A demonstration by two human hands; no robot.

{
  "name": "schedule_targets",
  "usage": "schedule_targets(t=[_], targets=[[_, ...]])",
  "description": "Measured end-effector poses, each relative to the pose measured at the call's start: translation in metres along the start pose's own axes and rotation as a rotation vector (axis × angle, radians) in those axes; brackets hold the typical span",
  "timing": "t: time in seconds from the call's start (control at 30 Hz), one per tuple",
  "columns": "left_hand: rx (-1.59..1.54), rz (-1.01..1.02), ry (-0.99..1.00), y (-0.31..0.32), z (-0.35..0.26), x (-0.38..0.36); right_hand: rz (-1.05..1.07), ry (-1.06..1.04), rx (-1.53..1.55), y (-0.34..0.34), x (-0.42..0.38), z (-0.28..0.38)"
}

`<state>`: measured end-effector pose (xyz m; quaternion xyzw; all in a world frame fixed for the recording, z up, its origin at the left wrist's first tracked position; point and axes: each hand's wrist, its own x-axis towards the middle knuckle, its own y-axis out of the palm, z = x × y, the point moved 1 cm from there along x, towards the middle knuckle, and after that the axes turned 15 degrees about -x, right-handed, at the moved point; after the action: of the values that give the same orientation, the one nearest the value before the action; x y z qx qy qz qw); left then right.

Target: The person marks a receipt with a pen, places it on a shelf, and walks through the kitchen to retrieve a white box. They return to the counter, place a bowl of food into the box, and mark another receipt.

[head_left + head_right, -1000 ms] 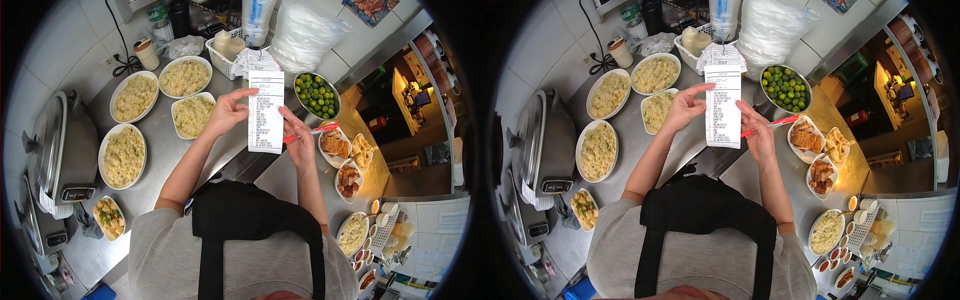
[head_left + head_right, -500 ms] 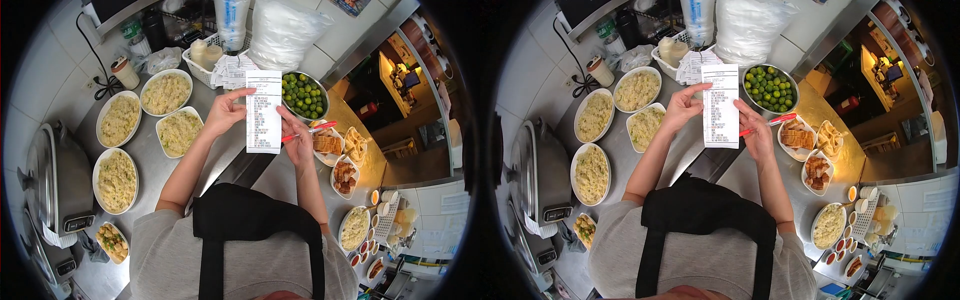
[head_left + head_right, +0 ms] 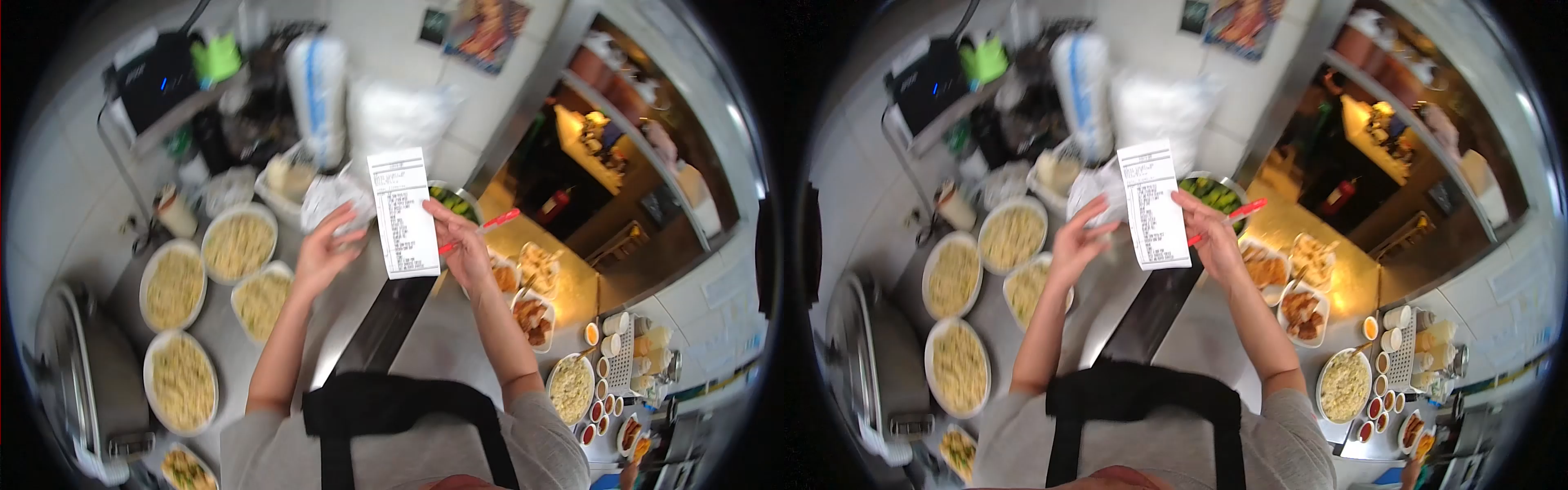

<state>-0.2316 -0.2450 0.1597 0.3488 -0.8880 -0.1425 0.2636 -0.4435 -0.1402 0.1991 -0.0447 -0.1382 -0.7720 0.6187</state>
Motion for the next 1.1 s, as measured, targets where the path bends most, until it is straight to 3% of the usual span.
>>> schedule_targets(t=[0.1, 0.2, 0.27, 0.37, 0.4, 0.53, 0.7, 0.77, 0.9, 1.03, 1.1], targets=[[0.096, -0.023, 0.066, -0.001, -0.034, 0.0, -0.164, -0.33, -0.168, -0.031, 0.057, 0.1], [0.256, -0.001, 0.174, -0.008, -0.075, -0.002, -0.318, -0.564, -0.149, -0.056, 0.123, 0.217], [0.373, -0.001, 0.256, -0.011, -0.104, -0.002, -0.315, -0.722, -0.135, -0.073, 0.161, 0.281], [0.491, -0.059, 0.341, -0.016, -0.138, -0.003, -0.376, -0.828, -0.254, -0.095, 0.23, 0.344], [0.511, -0.085, 0.37, -0.018, -0.146, -0.003, -0.355, -0.762, -0.212, -0.101, 0.252, 0.356], [0.538, -0.137, 0.419, -0.021, -0.166, -0.008, -0.369, -0.622, -0.006, -0.07, 0.272, 0.346], [0.555, -0.175, 0.425, -0.03, -0.172, -0.013, -0.328, -0.659, 0.19, -0.084, 0.286, 0.344], [0.545, -0.175, 0.416, -0.034, -0.17, -0.012, -0.39, -0.794, 0.215, -0.086, 0.281, 0.344], [0.538, -0.164, 0.386, -0.037, -0.161, -0.005, -0.471, -0.855, -0.061, -0.088, 0.273, 0.343], [0.531, -0.167, 0.376, -0.035, -0.152, 0.001, -0.507, -0.87, -0.137, -0.092, 0.273, 0.349], [0.538, -0.167, 0.36, -0.036, -0.15, 0.002, -0.621, -0.924, -0.283, -0.093, 0.271, 0.355]])
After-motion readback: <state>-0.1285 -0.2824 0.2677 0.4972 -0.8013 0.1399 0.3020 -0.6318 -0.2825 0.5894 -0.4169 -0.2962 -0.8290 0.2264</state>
